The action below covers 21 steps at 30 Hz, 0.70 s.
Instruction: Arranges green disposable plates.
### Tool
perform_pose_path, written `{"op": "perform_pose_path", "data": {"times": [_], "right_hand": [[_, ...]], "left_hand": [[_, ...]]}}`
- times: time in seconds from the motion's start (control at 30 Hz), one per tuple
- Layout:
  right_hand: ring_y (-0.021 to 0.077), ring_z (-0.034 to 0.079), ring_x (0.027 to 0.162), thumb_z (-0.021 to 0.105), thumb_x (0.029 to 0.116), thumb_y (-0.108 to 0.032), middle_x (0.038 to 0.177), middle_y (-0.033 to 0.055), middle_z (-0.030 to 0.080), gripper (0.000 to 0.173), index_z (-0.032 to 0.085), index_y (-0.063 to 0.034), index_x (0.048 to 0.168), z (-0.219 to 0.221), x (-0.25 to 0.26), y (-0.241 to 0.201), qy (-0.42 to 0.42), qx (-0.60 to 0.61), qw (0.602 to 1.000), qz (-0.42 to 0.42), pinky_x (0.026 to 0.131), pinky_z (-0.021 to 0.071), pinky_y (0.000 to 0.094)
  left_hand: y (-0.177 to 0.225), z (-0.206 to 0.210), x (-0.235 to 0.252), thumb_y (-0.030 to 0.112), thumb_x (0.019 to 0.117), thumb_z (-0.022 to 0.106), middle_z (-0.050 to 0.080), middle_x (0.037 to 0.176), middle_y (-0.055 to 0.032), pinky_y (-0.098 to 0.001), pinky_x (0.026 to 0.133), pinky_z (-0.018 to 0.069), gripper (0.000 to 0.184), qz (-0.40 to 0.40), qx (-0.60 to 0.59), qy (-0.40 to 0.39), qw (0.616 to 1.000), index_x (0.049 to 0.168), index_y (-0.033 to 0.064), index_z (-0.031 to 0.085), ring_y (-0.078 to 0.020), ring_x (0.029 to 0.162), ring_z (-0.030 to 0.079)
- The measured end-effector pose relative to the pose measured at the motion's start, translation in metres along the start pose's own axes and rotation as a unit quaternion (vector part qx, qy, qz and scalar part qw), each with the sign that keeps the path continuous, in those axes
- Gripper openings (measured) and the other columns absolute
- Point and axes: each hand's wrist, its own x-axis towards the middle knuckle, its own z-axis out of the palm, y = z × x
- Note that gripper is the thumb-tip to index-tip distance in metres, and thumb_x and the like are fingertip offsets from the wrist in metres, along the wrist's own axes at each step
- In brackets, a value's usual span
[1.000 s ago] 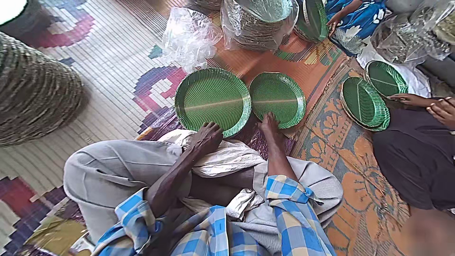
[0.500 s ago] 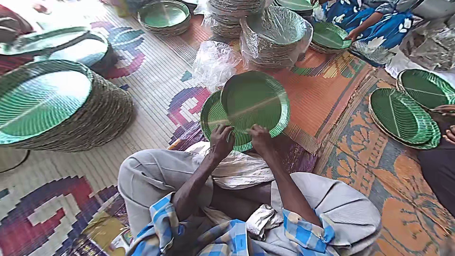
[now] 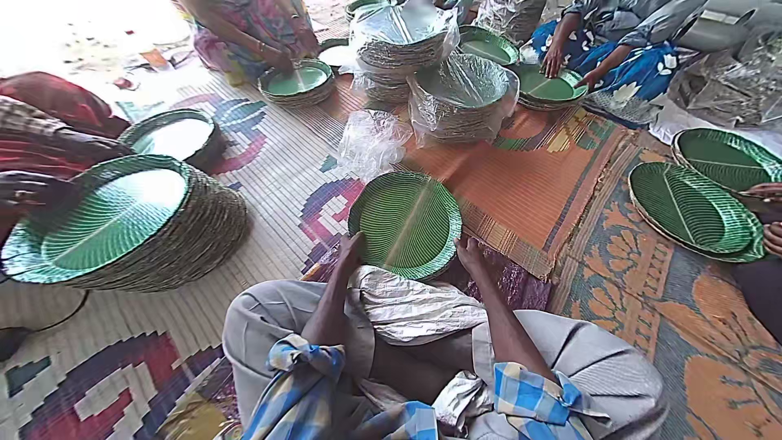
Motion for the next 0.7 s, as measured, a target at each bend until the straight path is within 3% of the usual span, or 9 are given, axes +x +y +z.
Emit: {"op": "perform_pose_path", "data": {"times": [0.13,0.2,0.27,0.37,0.4,0.47,0.53,0.6,0.7], "right_hand": [[0.0435,0.043,0.144,0.057,0.1062,-0.026,0.151,0.0349,0.045,0.057,0.044,0.0120,0.147,0.030,-0.001,-0.001,0.022,0.091,0.995,-0.025,0.120,0.0331,0.0549],[0.0389,0.049,0.139,0.056,0.1070,-0.021,0.146,0.0326,0.051,0.049,0.049,0.0109,0.143,0.024,-0.004,-0.002,0.031,0.181,0.982,-0.047,0.118,0.0358,0.0516],[0.0339,0.054,0.131,0.053,0.1088,-0.020,0.139,0.0304,0.057,0.042,0.055,0.0108,0.137,0.016,-0.011,-0.013,0.050,0.245,0.967,-0.056,0.113,0.0391,0.0477],[0.0293,0.044,0.144,0.046,0.1103,-0.023,0.153,0.0284,0.047,0.050,0.047,0.0117,0.146,0.001,-0.029,-0.023,0.061,0.320,0.942,-0.080,0.122,0.0296,0.0418],[0.0264,0.047,0.141,0.044,0.1105,-0.020,0.151,0.0295,0.048,0.049,0.047,0.0151,0.144,-0.003,-0.035,-0.029,0.062,0.344,0.932,-0.093,0.120,0.0306,0.0379],[0.0162,0.061,0.118,0.037,0.1130,-0.017,0.136,0.0241,0.060,0.044,0.048,0.0154,0.141,-0.008,-0.047,-0.036,0.037,0.378,0.921,-0.090,0.103,0.0457,0.0285],[0.0077,0.066,0.071,0.029,0.1145,-0.025,0.089,0.0048,0.066,0.041,0.053,0.0048,0.128,0.001,-0.034,-0.024,0.013,0.399,0.915,-0.068,0.064,0.0563,0.0250],[0.0087,0.066,0.060,0.030,0.1149,-0.032,0.076,0.0013,0.066,0.043,0.056,0.0012,0.122,0.002,-0.029,-0.019,-0.007,0.413,0.909,-0.046,0.056,0.0568,0.0262],[0.0099,0.066,0.061,0.034,0.1142,-0.034,0.077,0.0031,0.067,0.044,0.059,0.0013,0.121,-0.002,-0.027,-0.013,-0.005,0.411,0.911,-0.021,0.056,0.0563,0.0267]], "left_hand": [[0.005,-0.006,-0.010,0.024,0.1058,0.054,0.065,0.122,-0.0232,-0.0478,0.090,0.0565,0.042,-0.046,-0.078,-0.082,0.993,0.137,-0.0031,0.052,-0.0290,0.105,0.067],[0.009,-0.007,-0.017,0.025,0.1050,0.053,0.067,0.115,-0.0211,-0.0480,0.084,0.0574,0.039,-0.060,-0.120,-0.106,0.985,0.132,-0.0024,0.057,-0.0283,0.098,0.067],[0.018,-0.009,-0.029,0.026,0.1066,0.050,0.066,0.110,-0.0191,-0.0458,0.080,0.0566,0.037,-0.052,-0.155,-0.108,0.981,0.131,-0.0016,0.056,-0.0265,0.093,0.066],[0.034,-0.007,-0.051,0.019,0.1072,0.050,0.066,0.110,-0.0210,-0.0436,0.079,0.0574,0.036,-0.024,-0.219,-0.072,0.973,0.134,-0.0043,0.052,-0.0259,0.092,0.067],[0.042,-0.010,-0.061,0.016,0.1071,0.050,0.065,0.111,-0.0214,-0.0429,0.081,0.0574,0.035,-0.007,-0.240,-0.058,0.969,0.135,-0.0053,0.050,-0.0254,0.093,0.067],[0.061,-0.028,-0.081,0.013,0.1073,0.051,0.066,0.111,-0.0201,-0.0403,0.083,0.0574,0.034,0.030,-0.273,-0.028,0.961,0.136,-0.0058,0.051,-0.0227,0.093,0.067],[0.080,-0.055,-0.094,0.011,0.1075,0.049,0.067,0.108,-0.0187,-0.0382,0.081,0.0588,0.033,0.068,-0.310,0.007,0.948,0.136,-0.0061,0.050,-0.0209,0.090,0.068],[0.100,-0.095,-0.102,0.012,0.1079,0.049,0.067,0.106,-0.0189,-0.0388,0.078,0.0600,0.034,0.091,-0.363,0.050,0.926,0.137,-0.0056,0.046,-0.0223,0.089,0.070],[0.125,-0.168,-0.112,0.014,0.1093,0.044,0.066,0.108,-0.0177,-0.0407,0.080,0.0589,0.030,0.139,-0.420,0.109,0.890,0.133,-0.0022,0.049,-0.0235,0.091,0.068]]}}
